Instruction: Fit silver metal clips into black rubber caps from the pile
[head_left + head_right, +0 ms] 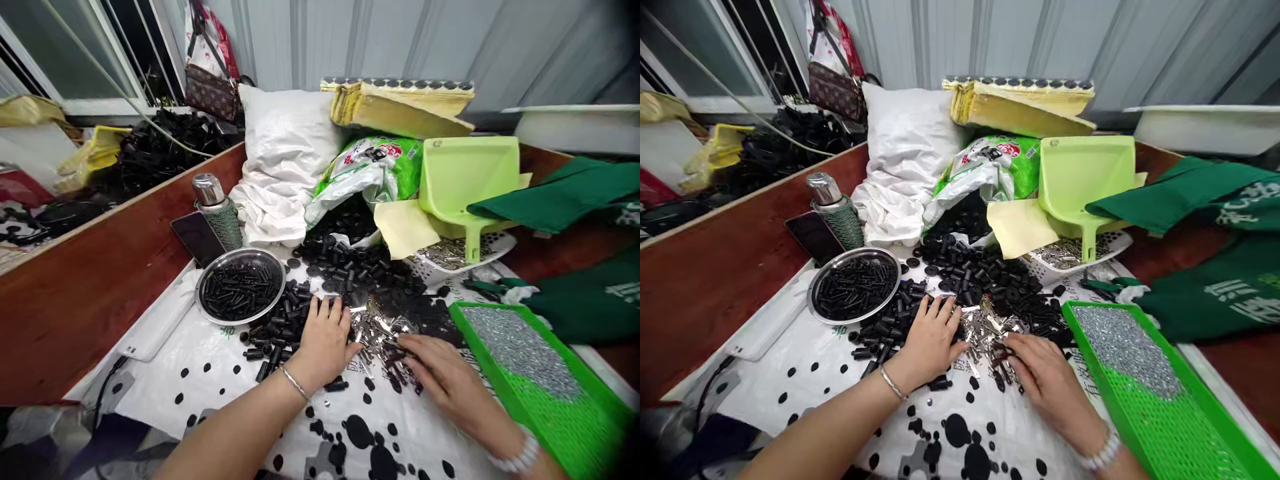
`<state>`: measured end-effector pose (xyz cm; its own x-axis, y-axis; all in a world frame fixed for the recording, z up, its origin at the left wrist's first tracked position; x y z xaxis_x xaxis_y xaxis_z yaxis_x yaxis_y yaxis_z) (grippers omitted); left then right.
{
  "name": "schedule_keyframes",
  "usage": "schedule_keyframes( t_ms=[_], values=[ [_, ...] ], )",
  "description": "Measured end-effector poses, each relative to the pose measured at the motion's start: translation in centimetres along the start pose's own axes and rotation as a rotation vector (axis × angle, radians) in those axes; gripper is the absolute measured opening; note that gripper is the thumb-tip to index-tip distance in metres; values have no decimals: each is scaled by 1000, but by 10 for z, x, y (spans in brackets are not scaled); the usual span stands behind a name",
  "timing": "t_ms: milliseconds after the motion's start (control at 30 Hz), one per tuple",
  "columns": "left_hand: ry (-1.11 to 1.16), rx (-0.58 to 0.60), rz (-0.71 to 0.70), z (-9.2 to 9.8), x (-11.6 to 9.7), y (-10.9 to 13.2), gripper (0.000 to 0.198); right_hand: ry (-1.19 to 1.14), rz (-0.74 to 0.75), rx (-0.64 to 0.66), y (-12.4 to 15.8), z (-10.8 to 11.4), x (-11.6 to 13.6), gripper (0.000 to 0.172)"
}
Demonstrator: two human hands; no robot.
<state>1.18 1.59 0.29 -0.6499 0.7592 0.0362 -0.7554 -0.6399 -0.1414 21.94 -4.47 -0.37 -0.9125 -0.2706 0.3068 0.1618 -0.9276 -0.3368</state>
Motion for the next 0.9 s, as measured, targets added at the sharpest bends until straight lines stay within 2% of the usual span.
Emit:
schedule_keyframes(
  t_ms=[133,233,367,500,633,767,900],
  values=[
    [-24,19,13,-3,3,5,59,-20,13,-31,3,-1,5,26],
    [-34,5,40,-4,5,10,55,-6,67,-4,-10,-1,13,25],
    [-23,-44,31,-2,5,16,55,29,132,33,-56,-11,28,25],
    [7,-108,-29,7,-8,27,59,88,161,55,-120,-38,45,20],
    [55,-145,-201,13,-29,37,58,182,152,93,-176,-66,58,18],
    [78,-166,-290,7,-36,35,53,269,155,145,-205,-87,73,21],
    [124,-339,-354,-9,-35,29,45,325,204,191,-219,-102,91,22]
  ],
)
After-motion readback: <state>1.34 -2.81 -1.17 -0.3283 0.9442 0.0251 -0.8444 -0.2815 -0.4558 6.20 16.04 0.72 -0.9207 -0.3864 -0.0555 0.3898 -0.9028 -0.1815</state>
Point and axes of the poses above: each hand's wrist, its own y-axis away from the middle knuckle, its own z-axis out of the back of the hand, x = y × z, the point moved 2 cm from there along -y, towards the middle knuckle, and after that the axes turned 13 degrees about -z, right-handed, at the moved point
